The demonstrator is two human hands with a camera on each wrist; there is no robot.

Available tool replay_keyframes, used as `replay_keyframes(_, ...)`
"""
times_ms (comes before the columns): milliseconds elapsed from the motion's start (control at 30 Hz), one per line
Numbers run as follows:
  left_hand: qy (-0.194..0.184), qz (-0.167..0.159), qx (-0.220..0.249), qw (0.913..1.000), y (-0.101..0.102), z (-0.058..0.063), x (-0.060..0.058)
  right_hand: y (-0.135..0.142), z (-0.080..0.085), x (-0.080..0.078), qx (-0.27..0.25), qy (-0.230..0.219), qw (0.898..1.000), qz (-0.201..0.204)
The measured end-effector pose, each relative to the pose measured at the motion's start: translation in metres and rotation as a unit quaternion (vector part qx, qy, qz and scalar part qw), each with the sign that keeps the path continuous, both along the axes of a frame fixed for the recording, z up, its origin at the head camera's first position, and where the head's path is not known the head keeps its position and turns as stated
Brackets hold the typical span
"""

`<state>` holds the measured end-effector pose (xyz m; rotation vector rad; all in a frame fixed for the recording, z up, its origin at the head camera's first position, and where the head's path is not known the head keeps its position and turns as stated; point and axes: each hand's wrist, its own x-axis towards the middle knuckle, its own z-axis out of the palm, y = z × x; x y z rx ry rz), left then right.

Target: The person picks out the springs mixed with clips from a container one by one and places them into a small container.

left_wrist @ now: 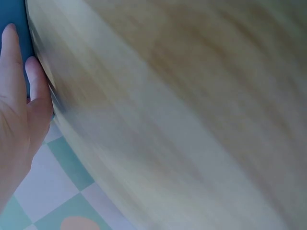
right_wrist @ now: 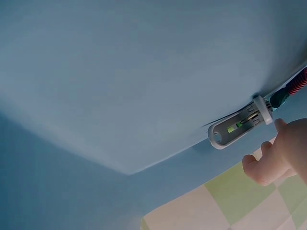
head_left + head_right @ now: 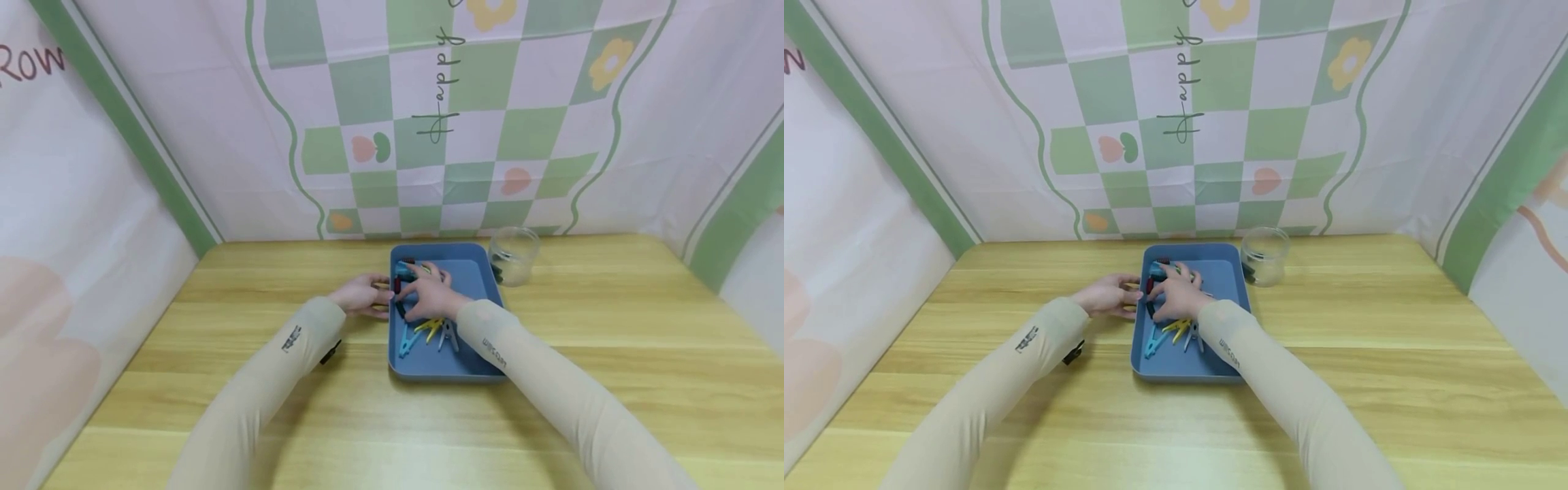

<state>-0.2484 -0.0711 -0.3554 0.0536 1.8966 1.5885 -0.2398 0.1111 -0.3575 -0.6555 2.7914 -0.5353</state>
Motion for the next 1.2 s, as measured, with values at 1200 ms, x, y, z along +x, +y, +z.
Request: replay_keyframes(1200, 0.004, 0.001, -0.005, 1.0000, 0.000, -0.002, -0.003, 0.010, 0.030, -0.005, -0.012, 0.012, 1.000, -0.019)
